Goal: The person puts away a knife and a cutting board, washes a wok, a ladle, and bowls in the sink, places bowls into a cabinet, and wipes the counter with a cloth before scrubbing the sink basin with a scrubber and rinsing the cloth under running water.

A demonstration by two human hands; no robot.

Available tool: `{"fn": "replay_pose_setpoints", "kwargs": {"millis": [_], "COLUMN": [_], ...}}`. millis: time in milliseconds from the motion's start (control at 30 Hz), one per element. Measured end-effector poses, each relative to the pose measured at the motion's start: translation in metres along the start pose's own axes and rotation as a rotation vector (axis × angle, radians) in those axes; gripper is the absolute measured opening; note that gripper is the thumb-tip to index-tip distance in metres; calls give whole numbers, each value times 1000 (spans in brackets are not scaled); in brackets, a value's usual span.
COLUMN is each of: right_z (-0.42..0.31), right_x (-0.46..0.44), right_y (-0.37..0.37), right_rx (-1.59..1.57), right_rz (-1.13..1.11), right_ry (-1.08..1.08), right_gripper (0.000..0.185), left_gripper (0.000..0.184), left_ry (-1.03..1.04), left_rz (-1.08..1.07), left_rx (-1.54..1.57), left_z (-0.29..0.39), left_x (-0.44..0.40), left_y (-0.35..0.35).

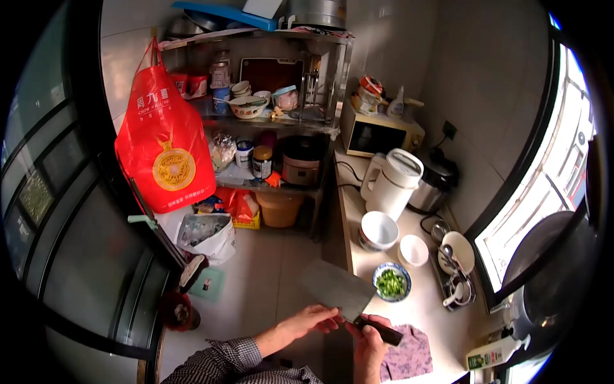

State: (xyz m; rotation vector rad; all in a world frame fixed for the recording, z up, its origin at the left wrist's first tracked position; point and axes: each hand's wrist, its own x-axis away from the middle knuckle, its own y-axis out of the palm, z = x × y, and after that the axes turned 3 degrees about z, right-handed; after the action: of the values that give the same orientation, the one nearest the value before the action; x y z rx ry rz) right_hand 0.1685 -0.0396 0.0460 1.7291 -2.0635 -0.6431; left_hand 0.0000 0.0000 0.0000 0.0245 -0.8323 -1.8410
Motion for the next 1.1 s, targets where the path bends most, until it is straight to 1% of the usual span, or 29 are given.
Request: {"fn": "replay_pose_setpoints", "kwargs": {"millis": [67, 100, 133, 167, 233, 267, 333, 367, 433, 533, 567, 667, 700, 800, 833, 867, 900, 967, 1000, 1033, 1100], "right_z": [-5, 35, 32, 41, 48, 54, 56, 52, 49, 45, 39, 42, 37, 16, 13, 16, 17, 17, 19, 23, 29], "right_x": [-16, -56, -64, -92, -114, -138, -169, -192, -228, -299, -319, -402, -429, -499, -520, -542, -566, -598, -617, -634, -660], "right_y": [1, 81, 86, 109, 125, 143, 166, 186, 206, 250, 264, 306, 322, 371, 388, 402, 419, 452, 468, 480, 506], "right_rx": [63, 19, 80, 82, 134, 130, 151, 160, 177, 223, 237, 234, 238, 267, 264, 273, 280, 309, 323, 340, 438], "right_rz": [-6, -4, -7, -32, -48, -69, -90, -105, -119, -190, -220, -264, -275, -343, -350, -369, -388, -385, -381, -376, -416], "right_ry": [-41, -48, -53, -106, -146, -197, -261, -309, -312, -560, -547, -722, -771, -734, -707, -744, -785, -800, -784, -769, -842], "right_gripper": [27, 26, 26, 26, 26, 26, 23, 22, 21, 20, 20, 20, 20, 21, 21, 21, 21, 20, 20, 19, 18], "left_gripper": [31, 30, 29, 27, 26, 25, 25, 25, 26, 26, 26, 27, 29, 30, 29, 28, 27, 27, 27, 27, 27], "left_ry": [72, 91, 109, 175, 151, 172, 217, 262, 321, 386, 390, 459, 552, 717, 756, 815, 821, 823, 759, 780, 836], "left_rz": [74, 181, 260, 341, 423, 464, 505, 523, 521, 509, 507, 523, 542, 581, 591, 578, 588, 608, 622, 628, 635], "left_rx": [-156, -272, -311, -412, -422, -458, -526, -568, -603, -633, -638, -698, -761, -847, -855, -852, -851, -882, -904, -917, -962], "left_z": [0, 67, 59, 86, 92, 116, 136, 156, 168, 198, 204, 251, 279, 365, 385, 397, 416, 436, 450, 459, 486], "left_x": [-11, -16, -19, -32, -32, -40, -49, -62, -85, -128, -139, -182, -197, -228, -235, -248, -254, -270, -274, -282, -298], "left_y": [-10, -86, -96, -120, -142, -156, -164, -172, -186, -206, -213, -236, -240, -239, -237, -245, -245, -254, -257, -263, -275]}}
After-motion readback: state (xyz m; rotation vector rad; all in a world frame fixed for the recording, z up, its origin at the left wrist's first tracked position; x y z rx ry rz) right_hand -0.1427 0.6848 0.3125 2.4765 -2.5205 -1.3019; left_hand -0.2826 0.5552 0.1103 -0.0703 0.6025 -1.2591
